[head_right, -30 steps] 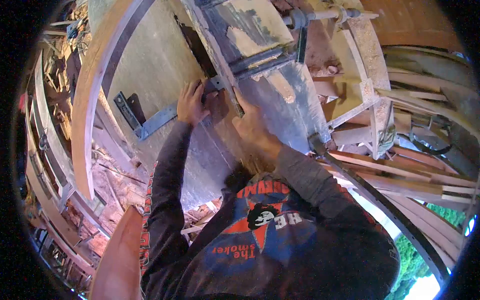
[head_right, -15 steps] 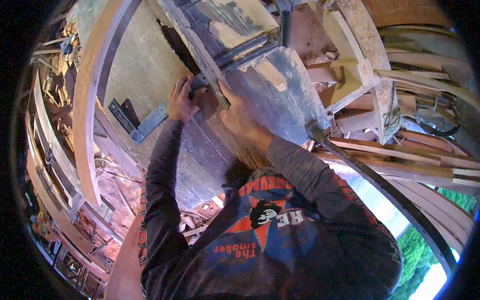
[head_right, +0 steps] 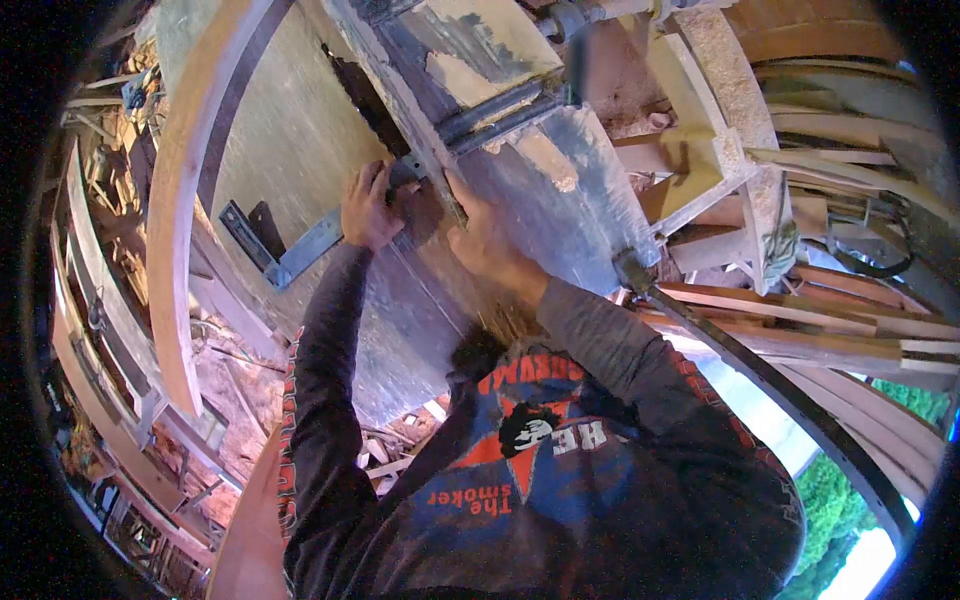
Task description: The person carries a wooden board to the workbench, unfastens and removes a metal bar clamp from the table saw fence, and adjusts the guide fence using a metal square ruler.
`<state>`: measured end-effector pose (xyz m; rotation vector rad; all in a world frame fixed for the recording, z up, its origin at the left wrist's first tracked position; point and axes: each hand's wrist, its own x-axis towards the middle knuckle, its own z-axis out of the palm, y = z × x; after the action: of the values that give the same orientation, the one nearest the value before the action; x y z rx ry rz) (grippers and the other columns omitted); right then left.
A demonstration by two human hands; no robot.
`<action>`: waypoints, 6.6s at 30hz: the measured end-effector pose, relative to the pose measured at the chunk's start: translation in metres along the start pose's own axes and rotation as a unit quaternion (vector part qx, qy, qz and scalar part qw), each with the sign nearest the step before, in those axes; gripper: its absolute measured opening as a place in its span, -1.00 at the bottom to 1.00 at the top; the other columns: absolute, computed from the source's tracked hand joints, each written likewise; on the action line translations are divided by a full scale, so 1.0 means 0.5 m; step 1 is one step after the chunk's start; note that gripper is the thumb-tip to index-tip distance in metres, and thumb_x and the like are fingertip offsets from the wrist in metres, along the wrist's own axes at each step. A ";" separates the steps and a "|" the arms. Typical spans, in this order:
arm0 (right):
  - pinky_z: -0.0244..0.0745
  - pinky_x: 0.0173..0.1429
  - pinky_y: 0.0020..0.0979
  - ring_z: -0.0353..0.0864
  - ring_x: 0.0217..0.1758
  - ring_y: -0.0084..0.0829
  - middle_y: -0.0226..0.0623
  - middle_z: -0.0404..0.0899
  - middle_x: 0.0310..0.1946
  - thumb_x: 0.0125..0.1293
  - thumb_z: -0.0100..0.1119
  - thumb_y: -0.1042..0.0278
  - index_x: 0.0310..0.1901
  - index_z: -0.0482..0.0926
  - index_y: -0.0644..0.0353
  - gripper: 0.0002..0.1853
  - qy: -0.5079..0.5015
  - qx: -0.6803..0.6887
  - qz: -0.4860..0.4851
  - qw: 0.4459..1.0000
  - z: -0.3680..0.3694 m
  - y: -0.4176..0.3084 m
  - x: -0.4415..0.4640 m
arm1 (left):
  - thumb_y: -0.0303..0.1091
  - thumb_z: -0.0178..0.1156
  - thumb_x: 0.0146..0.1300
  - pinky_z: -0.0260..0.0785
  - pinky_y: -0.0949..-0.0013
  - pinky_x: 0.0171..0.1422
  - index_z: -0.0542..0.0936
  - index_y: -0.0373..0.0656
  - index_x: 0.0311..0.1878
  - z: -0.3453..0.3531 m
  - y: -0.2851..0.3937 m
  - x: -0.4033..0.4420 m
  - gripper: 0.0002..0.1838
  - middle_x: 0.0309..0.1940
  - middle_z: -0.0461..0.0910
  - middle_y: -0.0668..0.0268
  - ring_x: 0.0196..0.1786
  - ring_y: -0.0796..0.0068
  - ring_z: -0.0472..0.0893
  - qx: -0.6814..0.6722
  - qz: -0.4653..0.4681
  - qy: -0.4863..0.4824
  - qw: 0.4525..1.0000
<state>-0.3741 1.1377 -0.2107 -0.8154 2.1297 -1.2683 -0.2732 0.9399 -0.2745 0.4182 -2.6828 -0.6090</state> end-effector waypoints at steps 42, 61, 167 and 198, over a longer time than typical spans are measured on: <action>0.65 -0.13 -0.02 0.76 -0.22 0.01 -0.05 0.72 -0.33 0.22 0.20 0.37 -0.07 0.66 0.24 -0.74 -0.159 -0.586 -0.415 0.677 -0.447 0.006 0.393 | -0.11 0.38 0.24 0.43 0.05 0.20 0.59 -0.25 0.19 0.015 0.006 0.004 -0.46 0.05 0.58 0.09 0.08 -0.01 0.55 0.027 0.010 0.034 0.999; 0.45 0.23 -0.18 0.60 0.08 -0.17 -0.08 0.64 -0.07 0.33 0.26 -0.20 0.02 0.58 0.28 -0.40 -0.189 -0.506 -0.363 0.759 -0.496 0.012 0.381 | -0.10 0.37 0.26 0.45 0.00 0.17 0.59 -0.28 0.19 0.017 0.013 0.000 -0.45 0.05 0.58 0.01 0.07 -0.08 0.57 0.028 -0.012 0.021 0.999; 0.34 0.43 -0.40 0.52 0.36 -0.35 -0.08 0.59 0.22 0.59 0.00 0.29 0.19 0.56 0.39 -0.64 0.085 0.216 0.059 0.971 -0.009 -0.023 0.360 | -0.17 0.49 0.06 0.43 0.05 0.20 0.54 -0.30 0.26 0.010 0.005 -0.003 -0.29 0.11 0.52 0.08 0.06 -0.06 0.53 0.050 -0.008 -0.012 0.999; 0.57 -0.11 -0.41 0.72 -0.21 -0.36 -0.18 0.70 -0.34 0.49 0.13 -0.08 0.11 0.62 0.30 -0.48 -0.240 -0.330 -0.018 0.913 -0.454 0.096 0.435 | -0.11 0.39 0.21 0.38 0.06 0.26 0.47 -0.29 0.30 0.010 -0.001 -0.013 -0.33 0.12 0.49 0.02 0.15 -0.03 0.52 0.043 -0.030 -0.045 0.998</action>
<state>-0.6912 1.1304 -0.1865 -1.2839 2.1148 -0.2647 -0.2694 0.9436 -0.2804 0.5077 -2.7988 -0.5432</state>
